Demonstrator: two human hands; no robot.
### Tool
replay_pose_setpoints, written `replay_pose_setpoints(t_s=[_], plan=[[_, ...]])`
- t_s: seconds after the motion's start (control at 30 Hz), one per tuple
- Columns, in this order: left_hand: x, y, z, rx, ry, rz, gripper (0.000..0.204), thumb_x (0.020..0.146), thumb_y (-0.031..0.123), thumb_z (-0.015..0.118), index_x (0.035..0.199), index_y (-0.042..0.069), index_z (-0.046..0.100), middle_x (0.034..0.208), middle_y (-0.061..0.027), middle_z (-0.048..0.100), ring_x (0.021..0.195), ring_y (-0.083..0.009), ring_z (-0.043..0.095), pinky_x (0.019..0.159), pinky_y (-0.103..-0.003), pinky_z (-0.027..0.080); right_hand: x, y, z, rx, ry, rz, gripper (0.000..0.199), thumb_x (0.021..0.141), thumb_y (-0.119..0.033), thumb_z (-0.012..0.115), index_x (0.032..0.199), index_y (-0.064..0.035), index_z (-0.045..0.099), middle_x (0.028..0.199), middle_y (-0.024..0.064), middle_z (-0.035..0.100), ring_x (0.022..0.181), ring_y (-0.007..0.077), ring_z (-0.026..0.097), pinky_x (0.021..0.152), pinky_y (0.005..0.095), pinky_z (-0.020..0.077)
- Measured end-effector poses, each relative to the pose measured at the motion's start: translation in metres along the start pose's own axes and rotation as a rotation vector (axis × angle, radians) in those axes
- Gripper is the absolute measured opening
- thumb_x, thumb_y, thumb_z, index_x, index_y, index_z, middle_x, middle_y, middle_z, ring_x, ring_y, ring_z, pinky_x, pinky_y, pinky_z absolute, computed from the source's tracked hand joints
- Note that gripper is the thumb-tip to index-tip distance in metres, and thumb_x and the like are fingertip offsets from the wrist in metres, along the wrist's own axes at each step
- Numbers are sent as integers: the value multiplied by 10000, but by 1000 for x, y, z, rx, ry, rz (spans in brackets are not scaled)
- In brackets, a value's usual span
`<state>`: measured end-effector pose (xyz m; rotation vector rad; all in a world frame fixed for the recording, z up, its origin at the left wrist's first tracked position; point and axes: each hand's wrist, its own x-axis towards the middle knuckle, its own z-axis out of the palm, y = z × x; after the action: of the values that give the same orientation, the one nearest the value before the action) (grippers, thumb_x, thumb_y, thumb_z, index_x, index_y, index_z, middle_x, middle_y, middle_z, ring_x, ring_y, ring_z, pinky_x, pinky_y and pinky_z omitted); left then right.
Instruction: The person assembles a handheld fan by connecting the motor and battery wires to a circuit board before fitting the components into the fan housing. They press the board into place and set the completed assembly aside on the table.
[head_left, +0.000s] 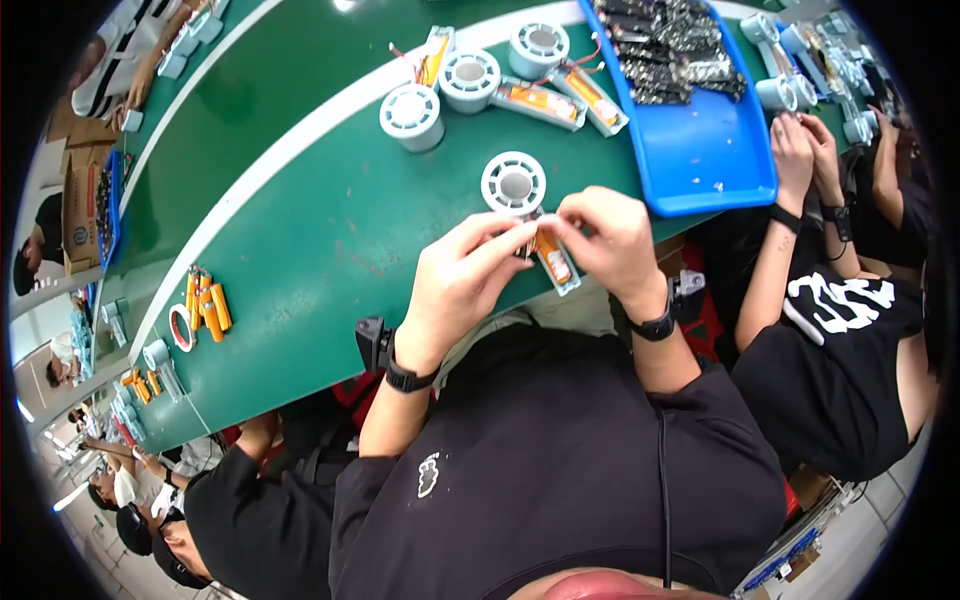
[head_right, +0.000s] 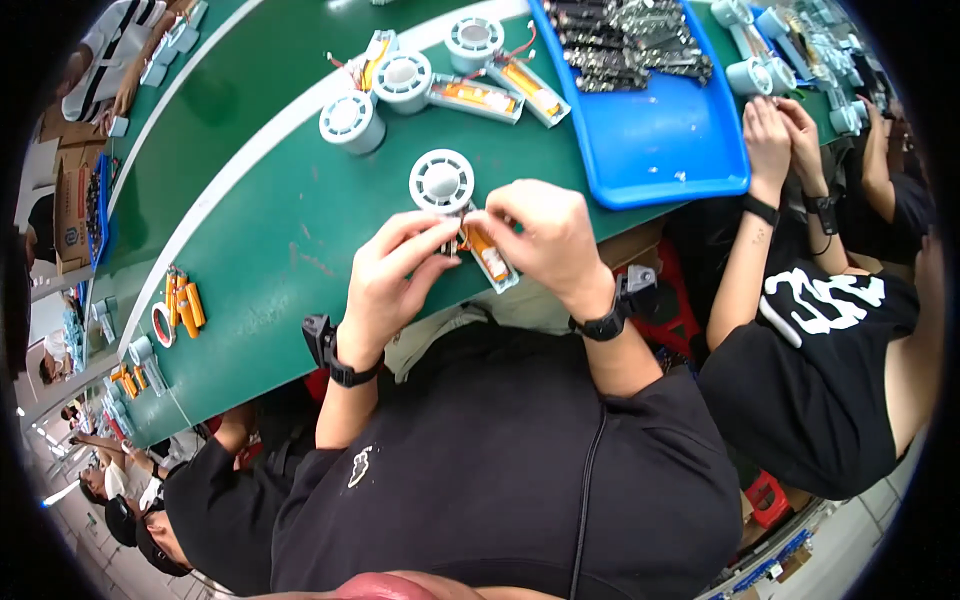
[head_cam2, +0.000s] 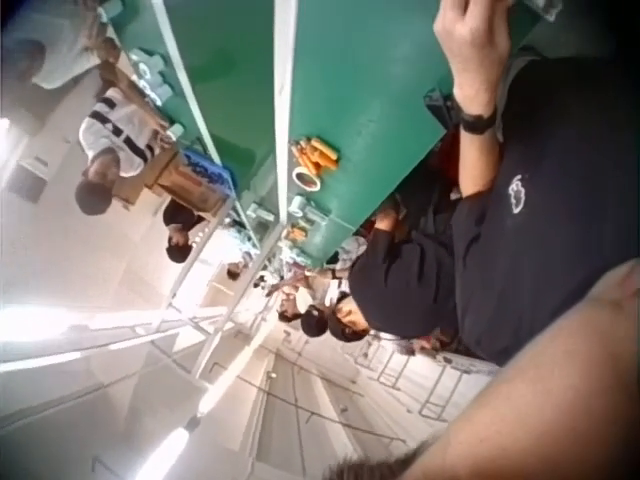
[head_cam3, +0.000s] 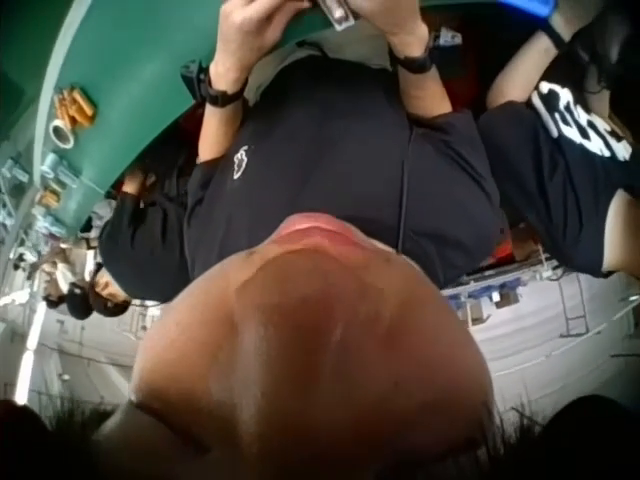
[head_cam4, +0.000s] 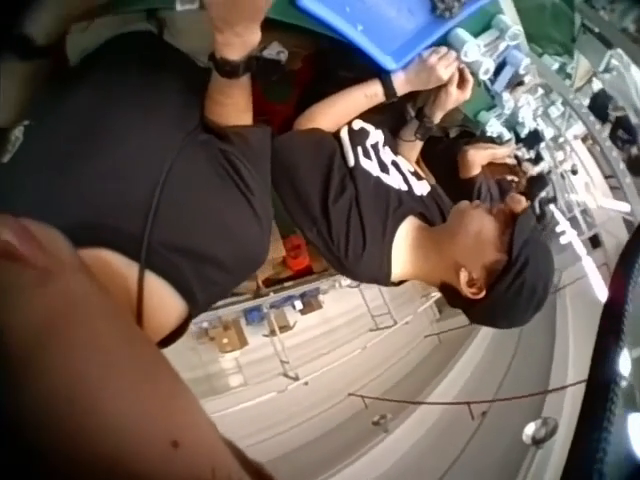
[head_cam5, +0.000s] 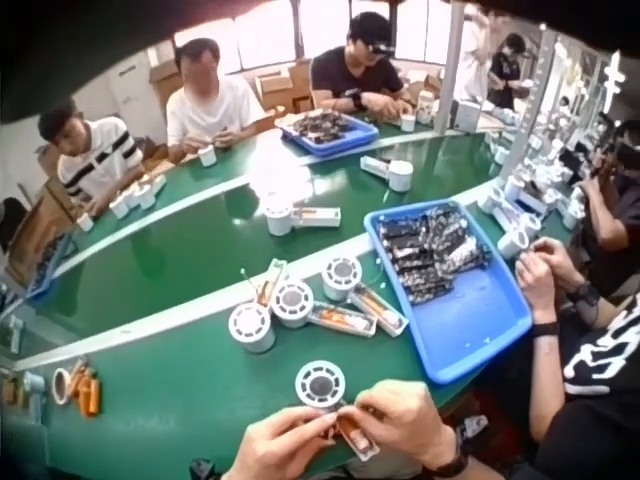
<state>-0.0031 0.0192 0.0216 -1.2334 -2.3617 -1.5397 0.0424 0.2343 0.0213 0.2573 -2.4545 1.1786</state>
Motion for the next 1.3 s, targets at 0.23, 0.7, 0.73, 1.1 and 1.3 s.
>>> replay_pose_setpoints(t_s=[0.23, 0.7, 0.73, 1.1, 1.3], plan=[[6, 6, -2, 19, -37, -24, 443, 782, 55, 819, 1212, 94, 720, 1102, -83, 693, 775, -228, 667, 695, -342, 553, 5, 3, -20, 367, -352, 64, 156, 862, -34, 755, 1017, -42, 736, 737, 101, 671, 594, 200, 631, 544, 329, 487], [3, 14, -8, 40, -105, -84, 464, 785, 31, 818, 1234, 77, 708, 1144, -102, 661, 803, -215, 676, 690, -328, 560, 15, -3, -31, 395, -584, 224, 172, 867, 27, 673, 1034, -1, 700, 848, 108, 729, 750, 163, 705, 680, 291, 540], [5, 17, -11, 49, -136, -116, 471, 782, 19, 821, 1236, 68, 708, 1161, -111, 650, 820, -209, 680, 696, -323, 565, 14, 0, -30, 464, -545, 197, 155, 878, 25, 672, 1030, 2, 692, 848, 102, 728, 748, 150, 699, 683, 280, 541], [118, 18, -37, 186, -308, 242, 304, 835, 114, 790, 1135, 100, 741, 1143, -100, 641, 782, -230, 667, 693, -341, 548, -17, 11, 9, 737, -175, 335, 46, 915, -39, 733, 932, -11, 702, 768, 27, 685, 629, 44, 571, 562, 216, 433], [287, -98, -18, 513, -217, 101, 378, 832, 198, 800, 1175, 71, 707, 1213, -133, 665, 1068, -336, 677, 926, -436, 547, -21, 13, 6, 580, -122, 309, 91, 900, -78, 772, 864, -20, 713, 709, -13, 632, 580, 27, 490, 510, 226, 372]])
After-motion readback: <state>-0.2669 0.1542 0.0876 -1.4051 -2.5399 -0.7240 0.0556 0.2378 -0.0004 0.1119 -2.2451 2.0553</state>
